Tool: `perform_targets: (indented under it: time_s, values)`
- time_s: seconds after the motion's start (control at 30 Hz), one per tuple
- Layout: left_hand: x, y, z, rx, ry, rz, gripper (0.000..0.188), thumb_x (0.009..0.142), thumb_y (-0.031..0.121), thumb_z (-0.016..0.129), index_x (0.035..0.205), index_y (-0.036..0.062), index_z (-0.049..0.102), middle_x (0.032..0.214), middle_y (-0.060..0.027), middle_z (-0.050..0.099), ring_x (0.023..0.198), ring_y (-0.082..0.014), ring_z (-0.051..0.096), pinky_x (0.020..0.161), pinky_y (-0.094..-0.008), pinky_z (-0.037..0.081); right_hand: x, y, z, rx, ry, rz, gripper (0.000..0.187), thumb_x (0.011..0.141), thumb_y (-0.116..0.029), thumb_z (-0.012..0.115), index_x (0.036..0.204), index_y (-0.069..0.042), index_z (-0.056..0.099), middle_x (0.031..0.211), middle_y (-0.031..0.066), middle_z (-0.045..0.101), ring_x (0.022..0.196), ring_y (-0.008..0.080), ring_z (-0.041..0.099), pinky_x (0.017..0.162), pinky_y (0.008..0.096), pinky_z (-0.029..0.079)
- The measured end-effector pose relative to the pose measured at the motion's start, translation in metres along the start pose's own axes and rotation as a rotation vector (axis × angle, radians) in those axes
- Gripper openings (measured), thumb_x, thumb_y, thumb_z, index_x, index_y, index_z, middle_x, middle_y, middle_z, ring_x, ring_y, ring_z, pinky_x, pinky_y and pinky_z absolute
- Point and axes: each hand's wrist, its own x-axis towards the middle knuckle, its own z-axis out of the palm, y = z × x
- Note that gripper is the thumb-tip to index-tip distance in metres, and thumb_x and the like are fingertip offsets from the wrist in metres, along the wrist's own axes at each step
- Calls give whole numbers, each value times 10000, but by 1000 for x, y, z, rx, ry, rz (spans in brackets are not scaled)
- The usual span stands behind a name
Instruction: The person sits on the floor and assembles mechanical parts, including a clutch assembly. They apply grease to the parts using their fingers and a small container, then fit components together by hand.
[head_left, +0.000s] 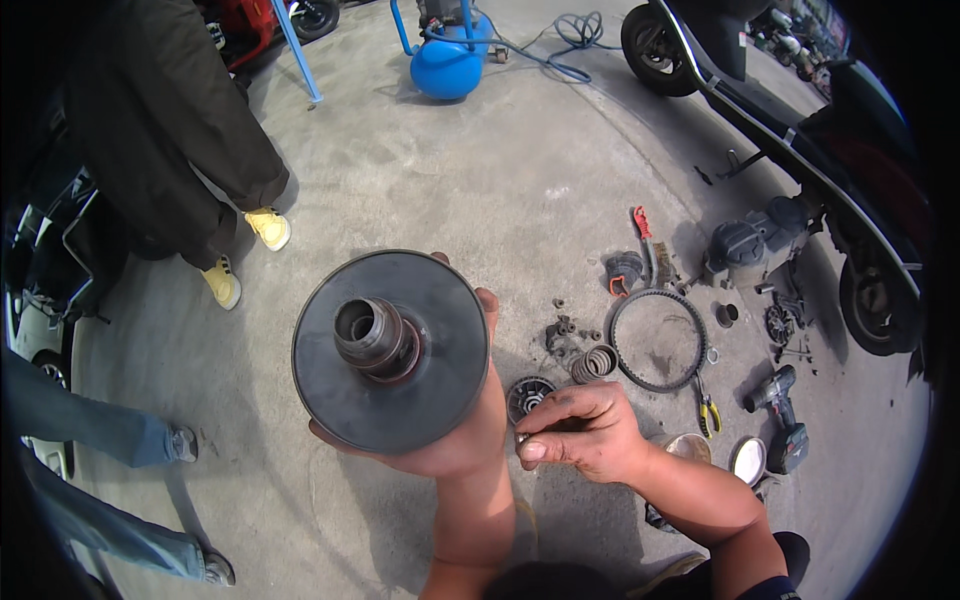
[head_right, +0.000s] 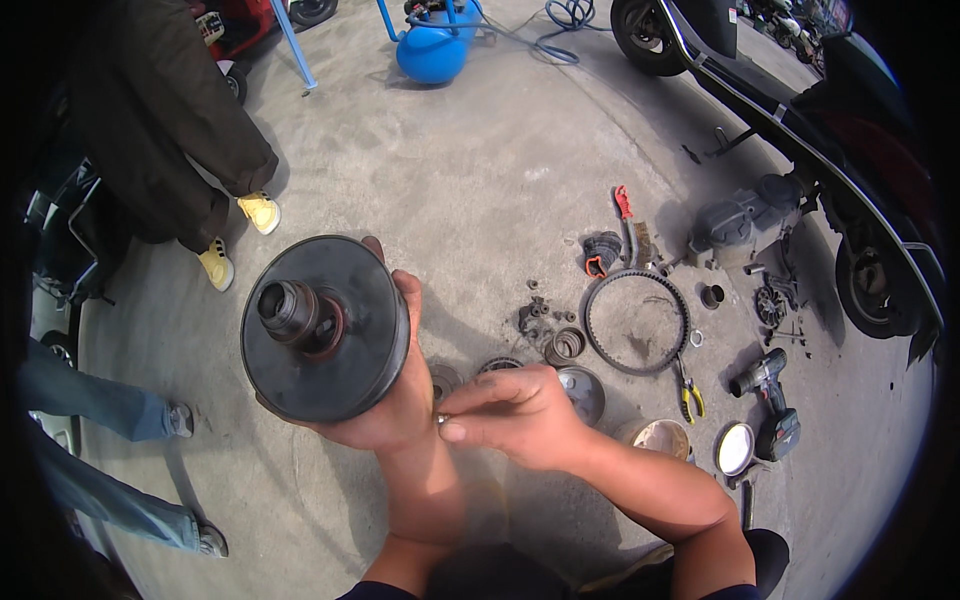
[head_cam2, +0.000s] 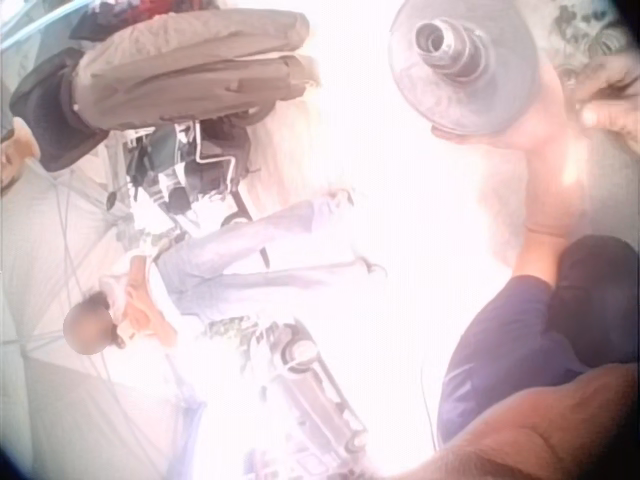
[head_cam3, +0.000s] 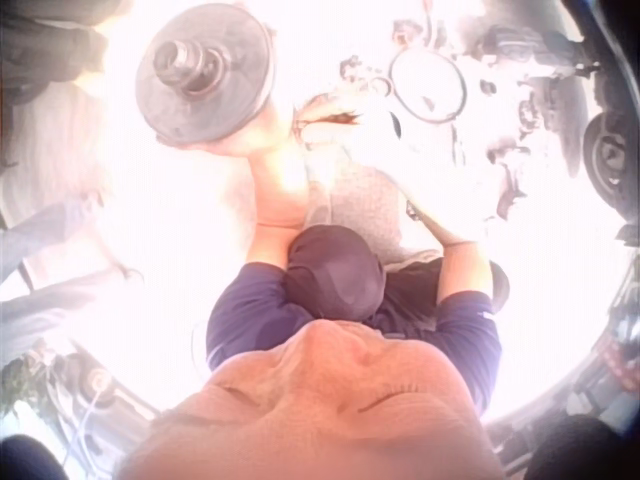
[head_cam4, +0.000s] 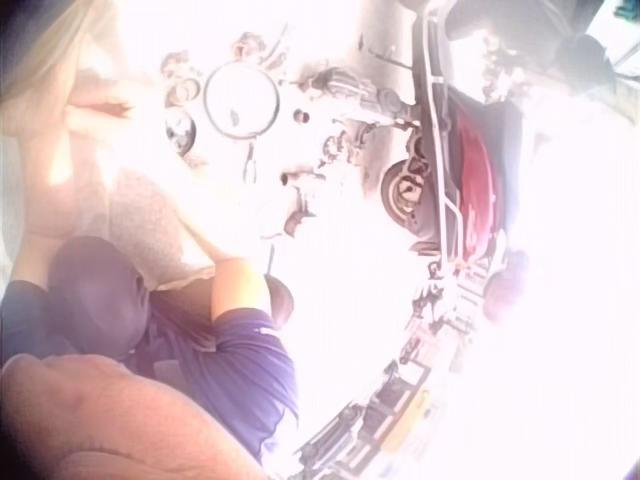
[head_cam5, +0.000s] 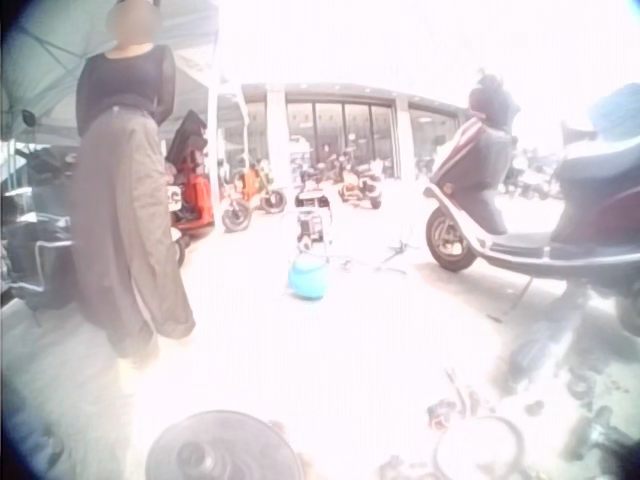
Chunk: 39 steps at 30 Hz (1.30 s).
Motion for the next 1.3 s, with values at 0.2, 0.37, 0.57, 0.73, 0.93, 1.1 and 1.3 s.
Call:
perform_targets:
  time_s: [0.2, 0.37, 0.57, 0.73, 0.93, 1.1, 1.3]
  values:
    - [-4, 11, -2, 276, 25, 69, 933, 969, 852, 316, 1653, 217, 334, 1631, -139, 469, 1427, -436, 521, 1020, -671, 513, -12, 22, 4, 688, -22, 74, 263, 922, -78, 818, 1116, 84, 746, 861, 254, 731, 750, 363, 735, 682, 481, 601]
    - [-14, 6, 17, 424, 340, 153, 955, 911, 913, 353, 1591, 257, 491, 1589, -101, 541, 1397, -462, 544, 1023, -741, 437, -14, 19, 6, 683, -73, 55, 249, 918, -53, 810, 1120, 80, 750, 874, 246, 730, 735, 358, 728, 655, 477, 586]
    - [-21, 6, 22, 567, 299, 236, 1040, 907, 935, 288, 1648, 214, 399, 1623, -176, 483, 1441, -511, 484, 1037, -802, 437, -15, -4, 16, -72, 52, 68, 176, 899, -13, 839, 1032, 85, 776, 901, 200, 764, 748, 267, 767, 658, 381, 623]
    - [-28, 11, 7, 277, 154, 311, 1108, 896, 951, 258, 1675, 167, 325, 1635, -207, 454, 1448, -542, 454, 1095, -839, 393, -1, -29, 15, -866, -173, -381, 166, 810, -41, 888, 944, 1, 800, 826, 138, 775, 698, 278, 759, 609, 324, 592]
    - [-29, 14, 5, 78, 93, 231, 1129, 883, 964, 252, 1669, 157, 336, 1642, -188, 451, 1474, -513, 434, 1115, -808, 395, 0, -37, 16, -927, -278, -496, 180, 814, -30, 875, 970, 2, 792, 873, 115, 774, 728, 250, 762, 612, 357, 607]
    - [-22, 17, 6, 120, 186, 259, 1013, 928, 910, 303, 1641, 196, 392, 1598, -167, 516, 1441, -515, 477, 1045, -812, 449, 3, -15, 20, -846, -215, -613, 219, 804, 15, 819, 1017, 17, 767, 935, 116, 749, 732, 249, 714, 625, 360, 596]
    - [-18, 17, 4, 228, 315, 289, 975, 943, 890, 306, 1609, 191, 441, 1548, -169, 565, 1340, -519, 572, 963, -781, 513, 3, -5, 27, -863, -129, -688, 198, 790, 48, 822, 972, 41, 742, 888, 135, 734, 693, 252, 711, 594, 346, 584]
